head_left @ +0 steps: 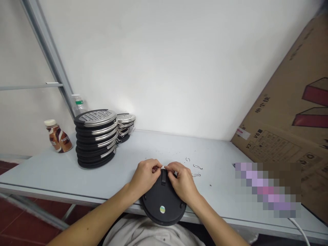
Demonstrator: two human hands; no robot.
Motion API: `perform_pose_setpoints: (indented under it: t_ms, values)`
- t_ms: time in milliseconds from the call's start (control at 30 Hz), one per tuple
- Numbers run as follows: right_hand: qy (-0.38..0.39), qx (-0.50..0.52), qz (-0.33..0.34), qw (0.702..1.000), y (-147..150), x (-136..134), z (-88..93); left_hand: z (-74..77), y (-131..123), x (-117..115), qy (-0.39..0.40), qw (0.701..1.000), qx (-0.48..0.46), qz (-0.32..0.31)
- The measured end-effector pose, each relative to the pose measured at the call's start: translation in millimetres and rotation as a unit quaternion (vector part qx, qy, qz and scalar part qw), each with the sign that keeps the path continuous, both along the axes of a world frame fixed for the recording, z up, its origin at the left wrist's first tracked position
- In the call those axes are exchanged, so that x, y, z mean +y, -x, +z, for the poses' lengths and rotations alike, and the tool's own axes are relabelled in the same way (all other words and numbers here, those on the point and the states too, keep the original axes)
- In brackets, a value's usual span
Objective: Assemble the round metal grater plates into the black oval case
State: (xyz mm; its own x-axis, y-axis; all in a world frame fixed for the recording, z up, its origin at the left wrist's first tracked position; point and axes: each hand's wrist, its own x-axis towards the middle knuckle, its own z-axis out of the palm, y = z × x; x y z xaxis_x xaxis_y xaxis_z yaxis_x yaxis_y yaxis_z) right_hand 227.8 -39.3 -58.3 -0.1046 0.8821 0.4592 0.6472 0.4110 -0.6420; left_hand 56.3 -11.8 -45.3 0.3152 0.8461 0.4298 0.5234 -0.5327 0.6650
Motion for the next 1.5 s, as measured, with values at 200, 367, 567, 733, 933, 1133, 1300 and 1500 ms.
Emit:
perform_pose_setpoints:
  t_ms: [200,367,567,733,933,1133,1300,1500]
  values:
    - [-0.006,0.003,0.007,1.000,0,1,-0.5,1.0,1,0,-0.007,1.000,0.001,-0.005]
    - [-0.007,-0.002,0.003,1.000,1,0,-0.2,0.2,2,2,-0.016,1.000,0.006,-0.012]
    - [-0.006,-0.013,-0.011,1.000,4,-2,-0.4,-4.3,4,3,-0.026,0.999,0.009,-0.018]
    - [-0.001,-0.014,-0.020,1.000,5,-1,1.7,-3.9,5,3,-0.040,0.998,0.028,-0.026]
    - [-0.004,-0.018,-0.034,0.999,7,-2,1.9,-1.5,5,3,-0.057,0.996,0.057,-0.030]
    - [-0.001,-0.028,-0.046,0.999,10,-3,2.1,-2.5,5,3,-0.072,0.993,0.087,-0.038]
    - [-0.009,-0.060,-0.064,0.996,11,-3,2.9,-2.2,4,5,-0.081,0.990,0.105,-0.051]
    - [-0.011,-0.069,-0.093,0.993,12,-5,2.2,1.0,3,4,-0.081,0.989,0.105,-0.071]
